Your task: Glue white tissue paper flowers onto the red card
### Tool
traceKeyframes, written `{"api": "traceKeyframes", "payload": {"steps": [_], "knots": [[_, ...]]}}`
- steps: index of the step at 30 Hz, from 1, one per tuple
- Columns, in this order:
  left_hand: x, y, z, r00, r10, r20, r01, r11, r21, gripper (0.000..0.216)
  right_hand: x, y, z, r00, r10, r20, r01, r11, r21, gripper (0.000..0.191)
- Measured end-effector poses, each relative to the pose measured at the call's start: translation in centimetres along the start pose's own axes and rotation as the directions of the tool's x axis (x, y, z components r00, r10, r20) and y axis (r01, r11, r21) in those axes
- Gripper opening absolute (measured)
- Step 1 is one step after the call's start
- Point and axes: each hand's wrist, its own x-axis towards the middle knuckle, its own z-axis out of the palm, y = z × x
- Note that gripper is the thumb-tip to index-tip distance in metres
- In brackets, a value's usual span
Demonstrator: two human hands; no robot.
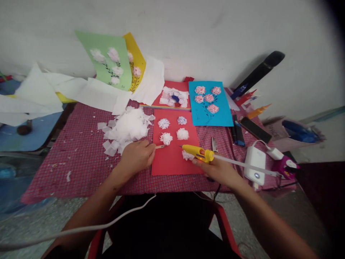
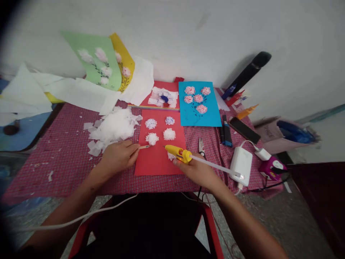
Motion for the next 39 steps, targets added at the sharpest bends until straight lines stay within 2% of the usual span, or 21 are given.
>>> {"api": "traceKeyframes", "payload": {"steps": [3, 6, 12, 21, 29, 39], "knots": [[0.1, -0.1, 0.1, 1.000, -0.016, 0.007, 0.016, 1.000, 0.008, 0.028, 0.7, 0.1, 0.5, 0.998, -0.065, 0.025, 0.066, 0.997, -0.028, 0.039], [0.2, -0.2, 0.2, 0.999, -0.029, 0.026, 0.029, 0.999, 0.019, 0.029, 1.3, -0.1, 0.9, 0.995, -0.095, 0.039, 0.099, 0.987, -0.127, 0.036], [0.3, 0.0, 0.3, 0.998, -0.039, 0.043, 0.038, 0.999, 0.020, 0.033, 2.3, -1.4, 2.1, 0.996, -0.085, 0.001, 0.082, 0.953, -0.293, 0.027], [0.4, 0.1, 0.7, 0.999, -0.043, 0.021, 0.043, 0.999, 0.004, 0.033, 2.8, -2.6, 2.7, 0.997, -0.071, 0.033, 0.078, 0.930, -0.359, 0.023], [-0.5, -0.1, 0.6, 0.999, -0.035, -0.021, 0.035, 0.999, -0.025, 0.031, 2.4, -2.5, 2.8, 0.994, -0.103, 0.028, 0.106, 0.931, -0.350, 0.022], [-0.1, 0.0, 0.9, 0.999, -0.049, 0.017, 0.048, 0.999, 0.016, 0.034, 2.5, -1.8, 3.1, 0.995, -0.096, -0.002, 0.091, 0.946, -0.312, 0.024]]}}
